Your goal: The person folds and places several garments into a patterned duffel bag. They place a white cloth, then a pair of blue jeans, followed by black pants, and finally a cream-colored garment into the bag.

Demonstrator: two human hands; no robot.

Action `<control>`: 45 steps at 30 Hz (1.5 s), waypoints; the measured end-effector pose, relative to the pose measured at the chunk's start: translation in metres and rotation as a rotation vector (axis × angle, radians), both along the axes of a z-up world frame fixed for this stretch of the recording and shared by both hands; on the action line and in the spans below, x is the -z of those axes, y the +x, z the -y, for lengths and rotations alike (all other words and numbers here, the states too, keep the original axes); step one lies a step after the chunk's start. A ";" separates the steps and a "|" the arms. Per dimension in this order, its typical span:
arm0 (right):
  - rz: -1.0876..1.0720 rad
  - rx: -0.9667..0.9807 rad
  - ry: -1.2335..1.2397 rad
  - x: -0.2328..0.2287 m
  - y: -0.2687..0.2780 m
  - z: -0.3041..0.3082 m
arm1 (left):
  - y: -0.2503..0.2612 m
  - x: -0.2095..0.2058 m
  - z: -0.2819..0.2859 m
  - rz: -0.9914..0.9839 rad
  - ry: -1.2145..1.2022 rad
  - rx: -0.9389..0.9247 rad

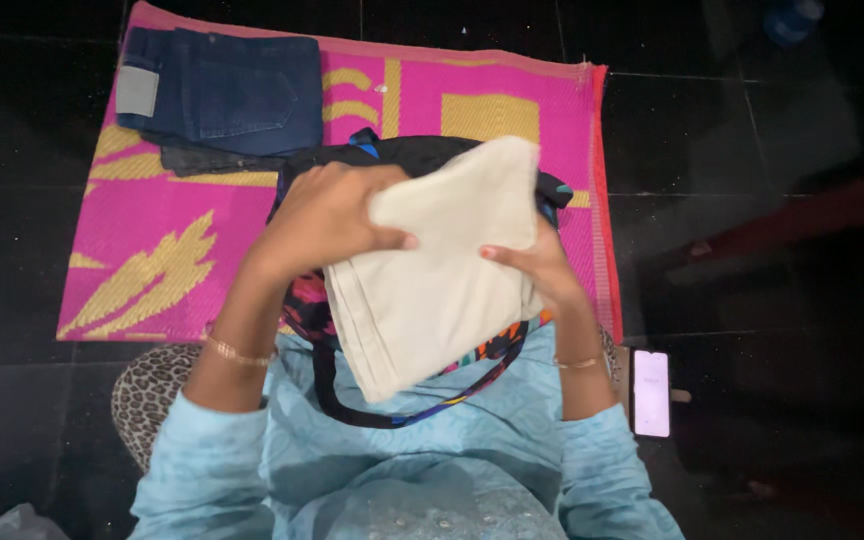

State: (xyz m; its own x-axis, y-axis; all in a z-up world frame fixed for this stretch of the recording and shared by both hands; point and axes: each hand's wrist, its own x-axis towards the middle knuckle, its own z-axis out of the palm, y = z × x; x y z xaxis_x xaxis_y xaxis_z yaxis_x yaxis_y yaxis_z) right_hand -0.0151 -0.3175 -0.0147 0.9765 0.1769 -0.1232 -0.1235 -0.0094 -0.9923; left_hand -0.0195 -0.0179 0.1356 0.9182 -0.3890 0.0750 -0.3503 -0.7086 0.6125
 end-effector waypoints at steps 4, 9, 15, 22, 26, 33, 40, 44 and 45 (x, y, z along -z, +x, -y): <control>0.289 0.046 0.024 -0.060 -0.012 0.012 | -0.059 -0.058 0.017 0.625 0.304 0.249; 1.089 0.205 -0.344 -0.085 -0.033 0.023 | -0.138 -0.048 0.048 0.749 0.388 0.014; 0.602 -0.096 -0.737 0.000 -0.057 0.023 | -0.147 0.071 0.059 0.331 0.391 -0.008; 0.802 -0.240 -1.054 0.057 -0.147 0.047 | -0.172 0.131 0.048 0.310 0.264 0.002; 0.771 -0.327 -0.783 0.043 -0.155 0.041 | -0.167 0.110 0.045 0.273 0.358 -0.019; 0.653 -0.220 -0.236 0.050 -0.161 0.047 | -0.158 0.071 0.023 -0.252 0.107 0.235; 0.500 0.235 -0.227 0.081 -0.136 0.048 | -0.103 0.065 -0.012 -0.332 -0.819 0.406; 0.373 0.164 -0.109 0.069 -0.125 0.046 | -0.079 0.102 0.002 -0.671 -0.458 0.117; 0.395 0.153 -0.166 0.065 -0.126 0.044 | -0.080 0.113 0.003 -0.813 -0.320 0.017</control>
State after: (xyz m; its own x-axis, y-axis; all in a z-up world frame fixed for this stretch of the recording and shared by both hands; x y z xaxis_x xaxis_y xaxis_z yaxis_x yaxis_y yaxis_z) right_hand -0.1409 -0.3611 -0.0794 0.9677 0.0363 0.2493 0.2517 -0.1835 -0.9502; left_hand -0.0998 -0.0211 0.0226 0.7288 -0.4755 -0.4927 0.2725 -0.4587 0.8458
